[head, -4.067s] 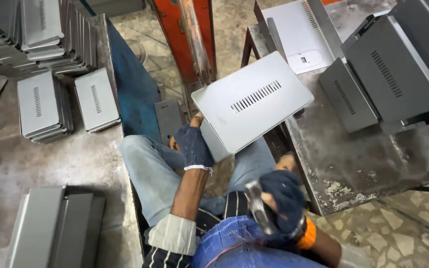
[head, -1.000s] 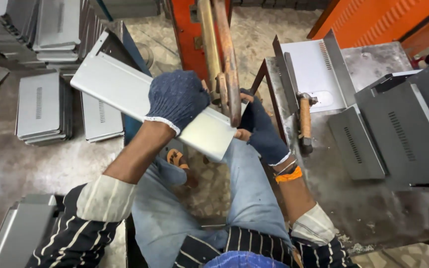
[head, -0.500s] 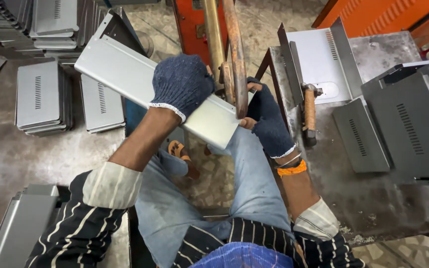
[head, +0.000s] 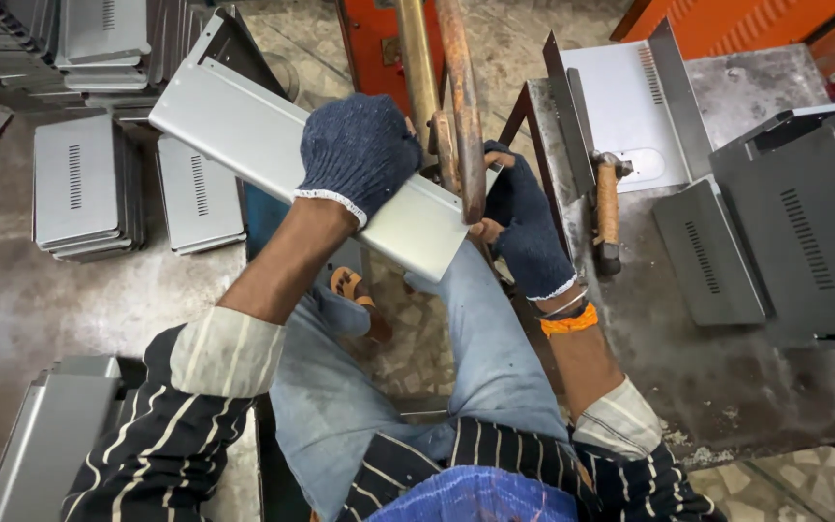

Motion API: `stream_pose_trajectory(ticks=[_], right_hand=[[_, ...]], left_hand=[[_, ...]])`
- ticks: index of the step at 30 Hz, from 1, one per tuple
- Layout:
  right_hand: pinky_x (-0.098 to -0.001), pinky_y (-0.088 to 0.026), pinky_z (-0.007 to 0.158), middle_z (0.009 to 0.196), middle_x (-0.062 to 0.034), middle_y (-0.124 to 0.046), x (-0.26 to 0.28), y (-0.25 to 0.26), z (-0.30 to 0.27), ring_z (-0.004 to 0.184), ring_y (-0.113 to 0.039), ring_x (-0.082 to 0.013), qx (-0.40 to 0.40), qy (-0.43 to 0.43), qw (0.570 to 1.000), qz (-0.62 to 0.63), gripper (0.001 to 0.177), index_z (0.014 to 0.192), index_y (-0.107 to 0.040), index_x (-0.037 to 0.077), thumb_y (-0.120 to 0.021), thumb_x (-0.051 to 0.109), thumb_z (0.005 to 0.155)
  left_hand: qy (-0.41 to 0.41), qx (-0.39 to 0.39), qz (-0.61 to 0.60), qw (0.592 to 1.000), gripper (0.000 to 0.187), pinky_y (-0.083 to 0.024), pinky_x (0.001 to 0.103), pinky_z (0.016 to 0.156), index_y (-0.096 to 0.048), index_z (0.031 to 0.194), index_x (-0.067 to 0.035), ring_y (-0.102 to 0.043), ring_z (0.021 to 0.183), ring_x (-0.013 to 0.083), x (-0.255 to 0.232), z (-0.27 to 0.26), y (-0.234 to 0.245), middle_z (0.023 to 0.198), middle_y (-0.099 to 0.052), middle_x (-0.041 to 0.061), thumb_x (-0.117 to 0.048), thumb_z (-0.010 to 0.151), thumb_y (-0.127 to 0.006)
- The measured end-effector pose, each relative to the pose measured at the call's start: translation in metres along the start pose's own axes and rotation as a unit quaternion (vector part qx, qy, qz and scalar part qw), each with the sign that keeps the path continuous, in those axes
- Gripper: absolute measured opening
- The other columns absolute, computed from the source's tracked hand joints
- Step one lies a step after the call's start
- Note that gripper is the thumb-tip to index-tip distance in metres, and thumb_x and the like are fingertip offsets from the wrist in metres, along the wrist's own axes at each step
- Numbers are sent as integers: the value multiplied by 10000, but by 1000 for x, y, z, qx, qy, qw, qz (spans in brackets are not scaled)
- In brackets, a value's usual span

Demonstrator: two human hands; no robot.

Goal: The person sits on the floor and repeatedly bends the edges of rectangular metal boxes using a vertical press and a hammer. They pick up each box, position it under the press, apply pressure, and then tap the edges with a hammer before placing the finished box aside.

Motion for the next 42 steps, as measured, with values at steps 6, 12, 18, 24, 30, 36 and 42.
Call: stream_pose_trajectory(ticks=[6, 12, 18, 24, 30, 36, 42], right_hand=[[-239, -424, 1055, 1441, -10, -488, -5, 2, -1, 1260, -477, -107, 11, 36, 999, -25, 666, 1390, -497, 49, -729, -68, 776], [-235, -389, 1059, 1356, -1, -494, -16, 6, -4, 1185, -453, -104, 5, 31, 998, -54, 706, 1472, -497, 50, -746, -14, 815], [-251, -405, 1033, 1345, -5, -512, -13, 6, -1, 1174, -464, -107, 10, 42, 995, -86, 669, 1459, -506, 56, -783, 36, 851], [-237, -491, 987, 1448, -9, -475, -10, 5, 2, 1234, -496, -95, 26, 21, 999, -23, 686, 1419, -473, 50, -726, 12, 782], [-244, -522, 965, 1430, -28, -492, -14, 5, 4, 1197, -555, -103, 24, 35, 998, 35, 683, 1399, -471, 47, -791, -2, 798], [-255, -530, 890, 1382, -41, -536, -12, 4, 5, 1111, -580, -130, 10, -2, 997, 83, 695, 1373, -495, 50, -807, 23, 753], [-256, -497, 1052, 1445, -42, -514, -12, 3, 5, 1268, -536, -125, 13, 37, 998, 57, 696, 1364, -501, 46, -818, 1, 745]], left_hand=[[-13, 1, 0, 1000, 220, -541, 508, 616, -779, 763, -71, -691, 670, 376, 2, 0, -4, 722, -706, 204, -287, 784, -745], [6, 7, 21, 1000, 254, -538, 531, 670, -772, 758, -66, -690, 703, 401, 2, -6, -3, 751, -701, 229, -301, 835, -712], [-1, -13, 12, 1000, 292, -534, 530, 677, -766, 741, -48, -683, 698, 410, 4, -8, -5, 748, -697, 235, -312, 850, -711], [26, 52, 6, 998, 289, -554, 495, 689, -769, 770, -47, -698, 670, 369, 0, -6, 2, 737, -697, 224, -326, 815, -714], [0, -1, 12, 1000, 236, -545, 511, 674, -779, 762, -73, -691, 695, 380, 4, -6, -6, 739, -696, 219, -300, 795, -725], [-12, -15, 17, 1000, 234, -544, 514, 657, -780, 778, -72, -689, 680, 388, -1, -4, 0, 728, -699, 222, -301, 782, -731], [-10, -10, 23, 1000, 266, -550, 511, 657, -782, 788, -70, -694, 671, 374, 0, -5, -3, 727, -700, 218, -293, 893, -683]])
Point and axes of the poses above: each hand's wrist, its own z-axis towards the middle knuckle, its own y-axis out of the back of the hand, x = y × z, the point moved 1 cm from there along z, towards the middle knuckle
